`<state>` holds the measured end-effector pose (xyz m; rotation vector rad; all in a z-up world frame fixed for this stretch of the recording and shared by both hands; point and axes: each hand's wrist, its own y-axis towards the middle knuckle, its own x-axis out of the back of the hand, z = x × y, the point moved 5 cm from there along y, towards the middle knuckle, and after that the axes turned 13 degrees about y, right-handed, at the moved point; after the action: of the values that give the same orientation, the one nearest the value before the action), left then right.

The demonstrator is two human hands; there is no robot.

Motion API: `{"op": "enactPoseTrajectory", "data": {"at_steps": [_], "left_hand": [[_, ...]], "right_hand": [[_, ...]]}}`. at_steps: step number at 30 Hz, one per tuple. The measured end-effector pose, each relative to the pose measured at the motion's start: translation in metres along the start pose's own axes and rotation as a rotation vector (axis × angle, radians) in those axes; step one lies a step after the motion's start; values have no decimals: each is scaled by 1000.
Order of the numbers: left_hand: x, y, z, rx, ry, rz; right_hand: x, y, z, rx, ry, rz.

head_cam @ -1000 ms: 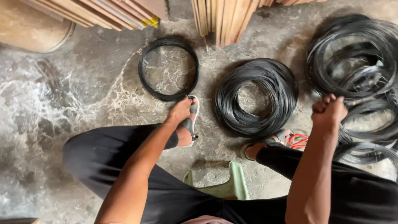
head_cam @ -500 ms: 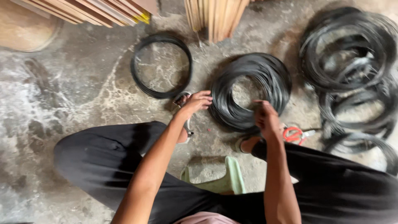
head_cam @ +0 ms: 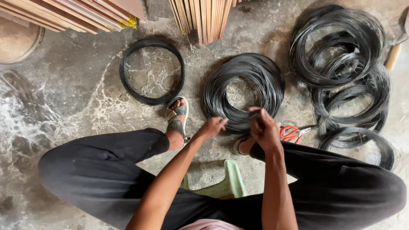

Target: The person sits on a stool and handles coils of black wire. They use red-handled shears to cut a length of wire from a coil and then tie the end of the cut wire to secure the coil.

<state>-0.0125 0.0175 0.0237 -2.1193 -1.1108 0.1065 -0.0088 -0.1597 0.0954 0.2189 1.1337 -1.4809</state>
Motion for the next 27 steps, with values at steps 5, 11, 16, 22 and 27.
{"op": "enactPoseTrajectory", "data": {"at_steps": [5, 11, 16, 22, 27], "left_hand": [[-21, -5, -35, -85, -243, 409], [-7, 8, -36, -335, 168, 159], [18, -3, -37, -385, 181, 62], [59, 28, 8, -361, 200, -14], [132, 12, 22, 9, 618, -8]], "right_hand": [[1, 8, 15, 100, -66, -33], [18, 14, 38, 286, -122, -244], [25, 15, 67, 450, -83, -436], [32, 47, 47, 398, -152, -483], [-2, 75, 2, 358, -431, -365]]}}
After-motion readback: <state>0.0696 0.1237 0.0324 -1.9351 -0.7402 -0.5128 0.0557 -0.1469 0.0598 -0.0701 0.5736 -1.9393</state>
